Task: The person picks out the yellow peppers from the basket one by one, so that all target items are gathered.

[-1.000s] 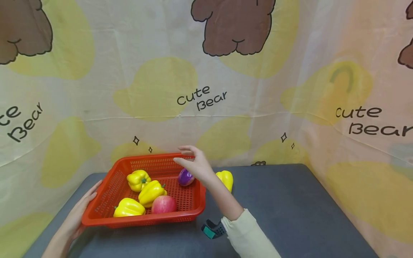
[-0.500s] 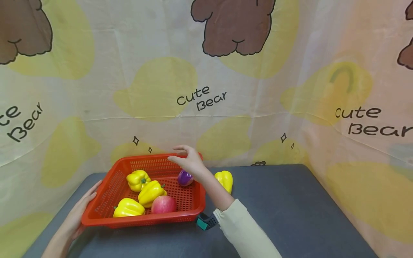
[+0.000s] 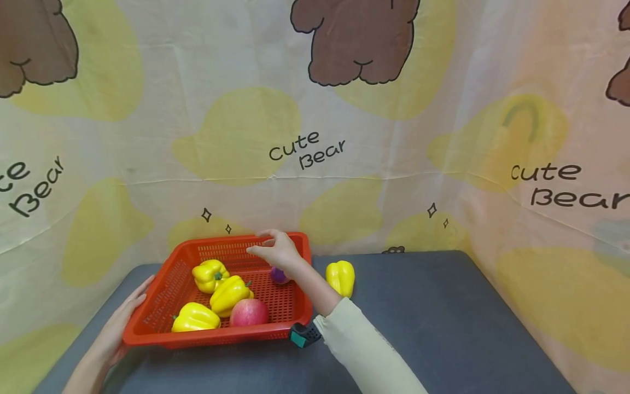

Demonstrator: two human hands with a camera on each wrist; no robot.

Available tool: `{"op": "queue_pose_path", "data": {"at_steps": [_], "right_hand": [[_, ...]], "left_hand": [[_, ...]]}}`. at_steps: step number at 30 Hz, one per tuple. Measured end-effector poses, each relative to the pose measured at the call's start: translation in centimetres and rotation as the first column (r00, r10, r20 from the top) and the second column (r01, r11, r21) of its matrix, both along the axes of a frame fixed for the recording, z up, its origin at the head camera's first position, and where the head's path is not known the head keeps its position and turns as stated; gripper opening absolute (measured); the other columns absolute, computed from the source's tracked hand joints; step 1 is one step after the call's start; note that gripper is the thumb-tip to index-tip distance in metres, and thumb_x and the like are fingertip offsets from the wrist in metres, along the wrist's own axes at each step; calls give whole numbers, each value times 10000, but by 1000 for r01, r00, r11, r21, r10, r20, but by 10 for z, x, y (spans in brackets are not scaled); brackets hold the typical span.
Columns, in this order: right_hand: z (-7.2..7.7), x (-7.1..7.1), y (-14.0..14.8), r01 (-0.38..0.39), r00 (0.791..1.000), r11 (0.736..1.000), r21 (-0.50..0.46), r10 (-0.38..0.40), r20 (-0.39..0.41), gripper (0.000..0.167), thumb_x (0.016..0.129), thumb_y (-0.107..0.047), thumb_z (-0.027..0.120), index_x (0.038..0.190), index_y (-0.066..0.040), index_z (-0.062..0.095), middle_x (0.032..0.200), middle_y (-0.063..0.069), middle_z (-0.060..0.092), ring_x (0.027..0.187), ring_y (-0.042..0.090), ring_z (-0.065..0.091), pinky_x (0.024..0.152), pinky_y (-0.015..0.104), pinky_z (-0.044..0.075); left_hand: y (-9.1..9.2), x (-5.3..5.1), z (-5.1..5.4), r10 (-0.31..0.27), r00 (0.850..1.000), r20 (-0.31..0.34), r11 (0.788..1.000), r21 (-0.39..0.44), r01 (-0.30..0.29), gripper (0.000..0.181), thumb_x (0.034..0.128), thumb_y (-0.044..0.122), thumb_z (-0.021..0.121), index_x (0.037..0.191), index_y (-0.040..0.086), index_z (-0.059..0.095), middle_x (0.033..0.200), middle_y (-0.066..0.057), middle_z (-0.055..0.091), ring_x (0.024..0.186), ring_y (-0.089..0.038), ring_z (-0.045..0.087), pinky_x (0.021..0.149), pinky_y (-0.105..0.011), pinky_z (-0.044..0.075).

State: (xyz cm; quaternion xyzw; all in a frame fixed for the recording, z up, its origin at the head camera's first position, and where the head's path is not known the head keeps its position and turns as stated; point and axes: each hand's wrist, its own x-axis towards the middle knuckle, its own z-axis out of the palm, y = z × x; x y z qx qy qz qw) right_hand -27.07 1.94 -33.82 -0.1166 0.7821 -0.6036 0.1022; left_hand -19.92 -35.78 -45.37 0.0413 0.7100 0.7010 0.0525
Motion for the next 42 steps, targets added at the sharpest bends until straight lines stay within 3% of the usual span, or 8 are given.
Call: {"op": "queue_pose_path", "data": {"at_steps": [5,13,20,35,42], "right_hand": [[-6,-3,-8,-14,999,1000,12,14,45,497,971,-229,779,1410,-62,616,1471,260,562,1280,412,606,1025,562,548],[-16,-7,-17,-40,992,998,42,35,119,544,957,-238,798,1431,-65,594,1429,226,581,1308,425,586,1064,614,508],[-20,-11,-23,-40,987,992,120,20,158,570,943,-299,806,1441,-112,599,1409,172,582,1294,422,588,1042,593,531],[-26,-18,-35,-85,967,983,161,43,250,555,904,-283,845,1402,-174,625,1484,149,520,1345,453,532,1031,614,529],[-32,-24,-38,-136,964,975,178,89,253,585,906,-313,841,1428,-175,617,1497,140,510,1353,455,522,1029,611,530]], "left_hand": [[-1,0,0,-9,1000,-11,1000,4,9,653,1164,434,304,1712,237,11,1483,212,365,1160,47,638,904,-297,601],[-1,0,0,-5,1000,2,1000,-5,5,649,1162,444,300,1713,252,15,1572,133,300,1163,68,625,910,-285,595],[-1,0,0,-16,1000,-8,1000,3,16,653,1163,437,301,1712,241,6,1556,162,310,1170,73,618,914,-277,592],[-1,0,-2,-35,999,-40,999,17,35,648,1168,409,305,1712,223,7,1385,314,446,1173,46,633,905,-292,600],[-1,0,-1,-17,1000,-9,1000,7,17,653,1164,428,308,1712,239,6,1472,240,379,1166,64,627,909,-282,596]]}}
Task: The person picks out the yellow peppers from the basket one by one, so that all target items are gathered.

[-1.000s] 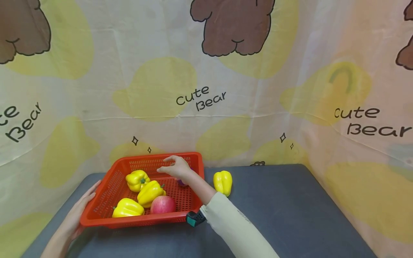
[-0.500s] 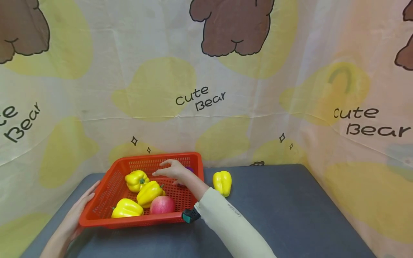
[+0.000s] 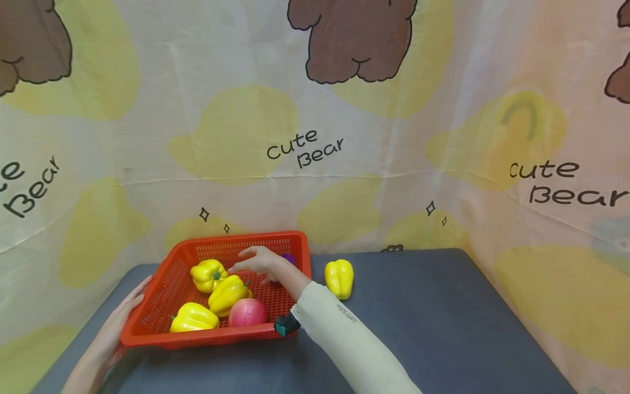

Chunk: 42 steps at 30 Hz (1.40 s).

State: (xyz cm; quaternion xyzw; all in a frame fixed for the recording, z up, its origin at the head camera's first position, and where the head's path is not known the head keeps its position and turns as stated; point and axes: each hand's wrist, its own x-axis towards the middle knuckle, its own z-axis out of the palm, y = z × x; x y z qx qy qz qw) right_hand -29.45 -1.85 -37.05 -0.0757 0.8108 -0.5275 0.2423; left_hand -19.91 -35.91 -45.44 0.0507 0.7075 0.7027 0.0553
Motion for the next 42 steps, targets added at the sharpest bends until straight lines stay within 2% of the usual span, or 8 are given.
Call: {"op": "queue_pose_path", "data": {"at_steps": [8,15,22,28,31,37,42], "right_hand": [[-4,-6,-5,-81,997,996,27,81,5,608,907,-323,837,1447,-156,613,1499,139,524,1293,438,547,1040,616,523],[-5,-12,-10,-140,990,989,43,140,19,616,924,-308,823,1469,-131,599,1511,135,520,1288,438,565,1045,621,517],[-5,-17,-13,-179,984,983,38,178,20,589,938,-280,809,1464,-117,602,1490,149,525,1244,432,593,1013,592,550],[-4,-20,-12,-202,979,976,81,203,-4,616,927,-290,814,1477,-128,590,1464,144,541,1245,422,594,1016,582,550],[-5,-24,-11,-207,978,976,74,208,-7,616,932,-282,808,1484,-127,582,1469,144,533,1269,430,575,1024,588,543],[-11,-29,-13,-218,976,976,33,217,24,624,928,-235,814,1490,-107,575,1527,163,482,1294,452,552,1073,627,495],[-14,-31,-17,-263,964,964,35,261,54,609,922,-233,821,1475,-117,593,1527,150,491,1258,424,580,1073,610,502]], "left_hand": [[-1,0,0,-5,1000,-2,1000,8,5,649,1166,417,309,1711,236,7,1432,275,405,1162,49,637,901,-299,602],[-1,-1,0,-1,1000,1,1000,2,1,649,1164,422,315,1713,248,15,1463,248,382,1161,49,638,901,-301,602],[-1,-1,0,-21,999,-25,999,23,22,643,1169,396,311,1712,229,11,1358,337,474,1164,36,644,898,-302,605],[-1,-1,-1,-49,998,-45,998,48,51,635,1173,367,305,1709,213,0,1360,356,513,1172,28,646,903,-302,604],[-1,0,-1,-45,998,-43,998,40,46,637,1172,374,307,1710,219,3,1358,360,502,1174,38,640,906,-297,601],[1,-1,0,-5,1000,-6,1000,19,6,649,1165,411,320,1712,240,16,1419,289,426,1172,49,636,909,-300,598],[1,-1,1,13,1000,11,1000,8,-13,657,1161,431,323,1713,249,16,1519,195,346,1172,58,633,911,-296,596]]}}
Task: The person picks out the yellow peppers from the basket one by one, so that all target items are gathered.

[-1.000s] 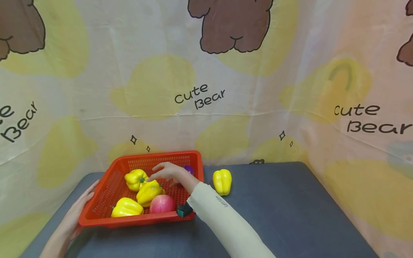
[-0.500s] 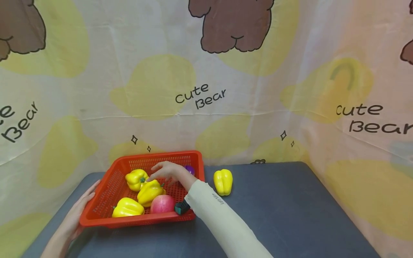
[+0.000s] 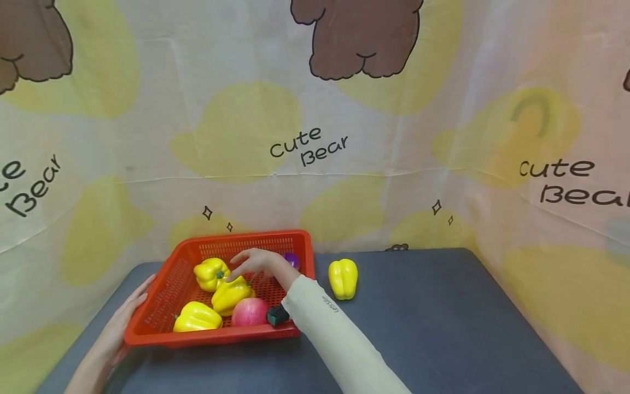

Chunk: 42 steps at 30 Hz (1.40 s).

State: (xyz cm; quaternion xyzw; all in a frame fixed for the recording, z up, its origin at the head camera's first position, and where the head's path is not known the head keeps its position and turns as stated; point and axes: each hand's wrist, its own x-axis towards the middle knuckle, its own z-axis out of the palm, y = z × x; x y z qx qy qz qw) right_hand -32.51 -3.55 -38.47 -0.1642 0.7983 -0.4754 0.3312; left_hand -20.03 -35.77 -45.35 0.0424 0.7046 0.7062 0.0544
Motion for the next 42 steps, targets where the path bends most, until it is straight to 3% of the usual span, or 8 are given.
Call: {"op": "queue_pose_path", "data": {"at_steps": [7,15,22,34,42], "right_hand": [[-2,-2,-1,-61,998,998,27,60,34,557,931,-191,812,1446,-110,617,1435,111,569,1216,359,601,1092,608,488],[-4,-2,-1,-87,991,995,47,82,109,501,915,-142,824,1386,-148,653,1394,94,578,1240,390,595,1072,553,523],[-5,-1,-1,-122,990,990,76,116,80,538,900,-167,835,1403,-161,644,1373,84,589,1207,366,613,1014,509,570],[-6,0,1,-115,991,991,68,110,75,567,878,-138,853,1402,-142,637,1297,81,611,1115,330,632,1001,504,577],[1,1,2,-104,993,993,61,100,59,553,891,-139,841,1402,-142,630,1303,84,602,1131,332,629,1000,483,580]], "left_hand": [[-1,1,0,-13,1000,-13,1000,6,13,649,1164,415,318,1712,243,14,1457,267,398,1176,55,632,910,-298,598],[-2,2,-1,-22,999,-23,1000,16,22,641,1167,401,313,1712,238,16,1357,339,473,1177,47,636,907,-303,600],[-1,1,-2,-29,999,-34,999,28,30,641,1169,390,314,1712,227,16,1350,350,490,1178,42,638,907,-300,600],[0,2,-1,-7,1000,-12,1000,18,7,659,1165,406,326,1711,221,8,1322,358,492,1160,39,649,898,-316,605],[0,1,0,-15,1000,-19,1000,22,16,654,1166,406,320,1711,224,9,1350,342,479,1170,39,645,903,-308,603]]}}
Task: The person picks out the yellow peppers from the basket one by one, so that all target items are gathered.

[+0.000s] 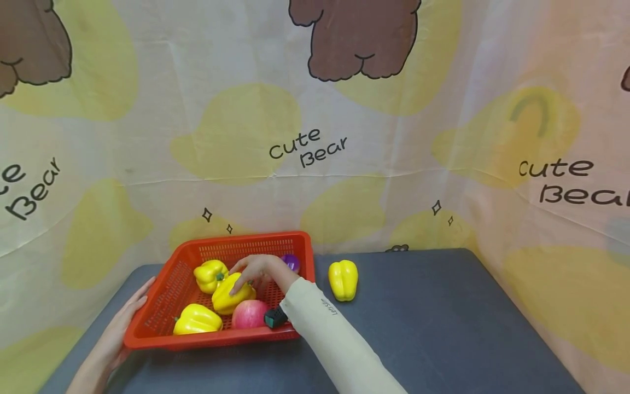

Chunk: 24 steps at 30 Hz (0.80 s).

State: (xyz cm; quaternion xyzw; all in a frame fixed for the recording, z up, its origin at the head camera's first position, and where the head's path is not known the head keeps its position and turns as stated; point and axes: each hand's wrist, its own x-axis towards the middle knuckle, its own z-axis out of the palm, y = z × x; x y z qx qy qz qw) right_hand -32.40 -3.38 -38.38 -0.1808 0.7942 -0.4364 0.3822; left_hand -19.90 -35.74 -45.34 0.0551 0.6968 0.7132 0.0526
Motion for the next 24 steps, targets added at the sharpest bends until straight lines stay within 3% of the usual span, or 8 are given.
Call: {"op": "queue_pose_path", "data": {"at_steps": [6,17,24], "right_hand": [[7,1,3,-10,1000,1000,-10,10,-11,559,907,-139,826,1425,-138,615,1343,93,584,1191,354,611,1040,519,553],[21,3,9,19,1000,998,-65,-19,-5,557,927,-102,809,1446,-127,609,1377,109,551,1216,393,580,1056,590,523],[26,5,13,25,999,997,-73,-26,-23,579,925,-116,813,1462,-122,595,1392,120,558,1237,411,590,1063,604,512]], "left_hand": [[1,-1,0,-1,1000,-3,1000,-8,1,651,1165,408,324,1712,231,19,1396,300,436,1179,50,633,911,-298,597],[-1,0,-2,-36,999,-36,999,11,37,634,1171,382,312,1712,235,14,1368,339,485,1189,39,633,912,-302,600],[0,0,-2,-19,1000,-23,1000,-3,18,647,1169,397,312,1711,220,6,1386,308,455,1188,46,630,913,-300,598]]}}
